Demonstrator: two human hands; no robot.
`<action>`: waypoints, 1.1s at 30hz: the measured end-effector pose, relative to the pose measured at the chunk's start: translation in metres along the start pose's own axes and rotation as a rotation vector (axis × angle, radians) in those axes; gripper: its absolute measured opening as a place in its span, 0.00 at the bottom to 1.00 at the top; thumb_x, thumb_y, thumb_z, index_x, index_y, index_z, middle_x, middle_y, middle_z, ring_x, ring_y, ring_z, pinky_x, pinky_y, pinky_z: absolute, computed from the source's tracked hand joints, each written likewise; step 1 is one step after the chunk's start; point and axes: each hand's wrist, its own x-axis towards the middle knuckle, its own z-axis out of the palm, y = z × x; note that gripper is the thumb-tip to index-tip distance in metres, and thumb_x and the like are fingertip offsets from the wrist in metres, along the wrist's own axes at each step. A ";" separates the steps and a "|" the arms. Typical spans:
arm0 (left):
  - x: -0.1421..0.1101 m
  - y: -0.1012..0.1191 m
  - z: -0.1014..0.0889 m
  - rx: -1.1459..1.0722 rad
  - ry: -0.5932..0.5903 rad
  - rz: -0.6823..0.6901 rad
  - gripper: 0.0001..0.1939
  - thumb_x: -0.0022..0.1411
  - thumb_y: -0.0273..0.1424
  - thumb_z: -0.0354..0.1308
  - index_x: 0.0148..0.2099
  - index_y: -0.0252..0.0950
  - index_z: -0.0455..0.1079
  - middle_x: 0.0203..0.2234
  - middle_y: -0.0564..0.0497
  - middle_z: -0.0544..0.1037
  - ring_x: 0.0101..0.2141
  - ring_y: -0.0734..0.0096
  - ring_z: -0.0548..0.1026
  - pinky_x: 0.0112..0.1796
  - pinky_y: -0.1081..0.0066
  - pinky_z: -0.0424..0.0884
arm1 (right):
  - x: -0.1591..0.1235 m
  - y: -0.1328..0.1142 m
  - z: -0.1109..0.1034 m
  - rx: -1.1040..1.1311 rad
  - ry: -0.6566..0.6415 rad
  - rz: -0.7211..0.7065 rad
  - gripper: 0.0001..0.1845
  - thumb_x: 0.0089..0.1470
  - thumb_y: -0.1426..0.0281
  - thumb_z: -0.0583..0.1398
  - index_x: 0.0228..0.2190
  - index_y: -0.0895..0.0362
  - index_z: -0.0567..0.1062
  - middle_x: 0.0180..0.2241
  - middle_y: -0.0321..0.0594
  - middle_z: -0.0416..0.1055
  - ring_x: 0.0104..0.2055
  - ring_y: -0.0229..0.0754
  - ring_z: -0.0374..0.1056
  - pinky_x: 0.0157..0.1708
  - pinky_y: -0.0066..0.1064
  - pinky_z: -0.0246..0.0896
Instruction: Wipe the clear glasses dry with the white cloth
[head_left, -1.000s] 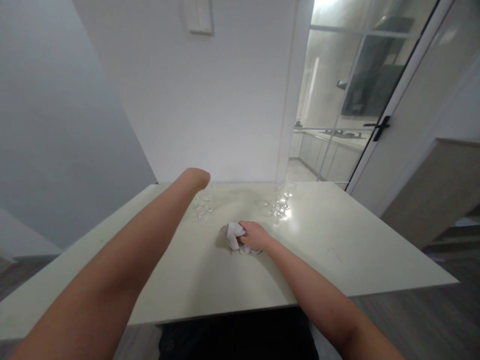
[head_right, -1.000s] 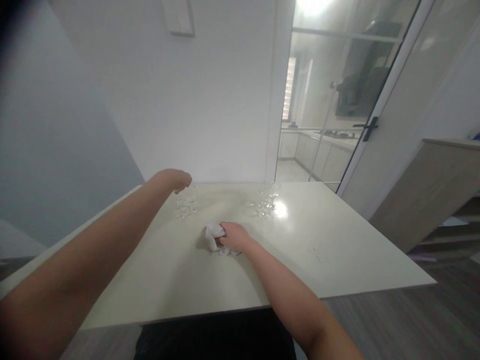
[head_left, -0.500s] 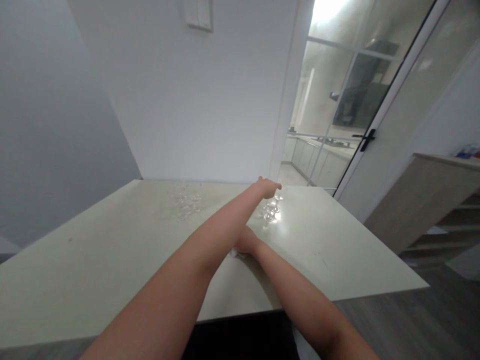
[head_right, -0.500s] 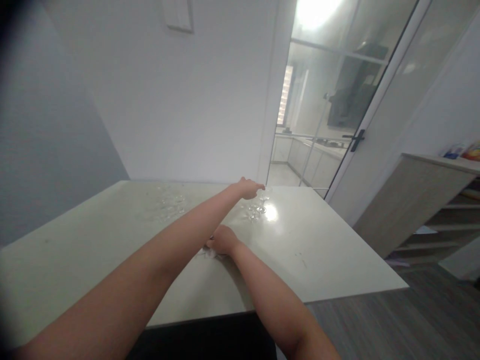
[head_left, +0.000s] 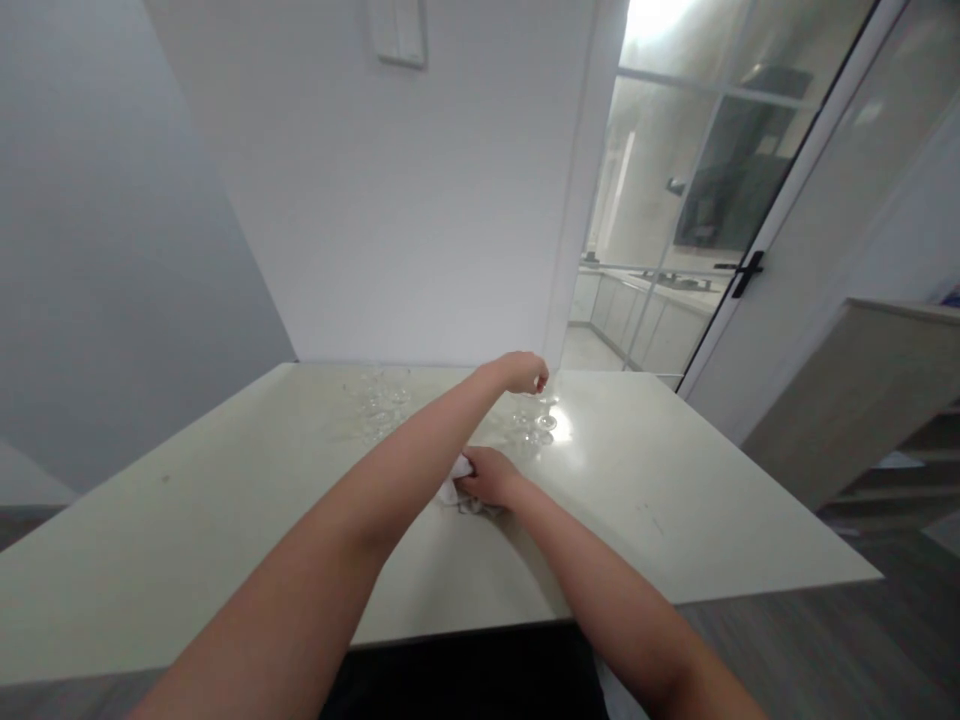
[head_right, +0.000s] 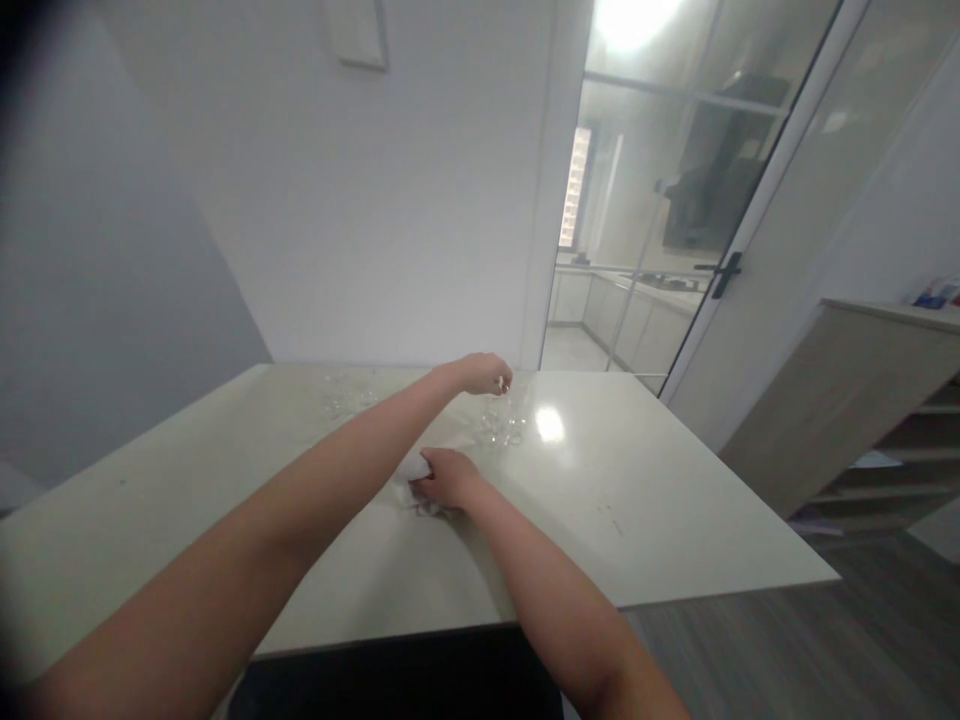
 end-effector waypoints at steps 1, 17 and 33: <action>-0.011 -0.006 -0.006 -0.005 0.026 0.007 0.11 0.53 0.30 0.58 0.40 0.40 0.76 0.36 0.50 0.80 0.35 0.69 0.76 0.35 0.73 0.65 | -0.001 -0.001 -0.001 -0.014 0.005 -0.002 0.16 0.50 0.64 0.59 0.41 0.55 0.73 0.42 0.43 0.75 0.43 0.45 0.70 0.37 0.29 0.59; -0.249 -0.064 -0.032 -0.062 0.018 -0.636 0.14 0.52 0.37 0.54 0.39 0.42 0.76 0.32 0.52 0.80 0.35 0.63 0.75 0.35 0.71 0.63 | -0.001 -0.003 0.002 -0.029 0.001 0.085 0.10 0.50 0.63 0.59 0.35 0.54 0.72 0.37 0.40 0.75 0.37 0.40 0.68 0.30 0.28 0.52; -0.277 -0.117 0.014 -0.165 -0.185 -0.983 0.10 0.41 0.32 0.58 0.30 0.37 0.74 0.23 0.48 0.79 0.28 0.63 0.76 0.29 0.71 0.66 | -0.003 0.001 0.005 -0.048 0.004 0.090 0.08 0.50 0.66 0.60 0.34 0.55 0.71 0.37 0.40 0.75 0.37 0.40 0.68 0.30 0.28 0.51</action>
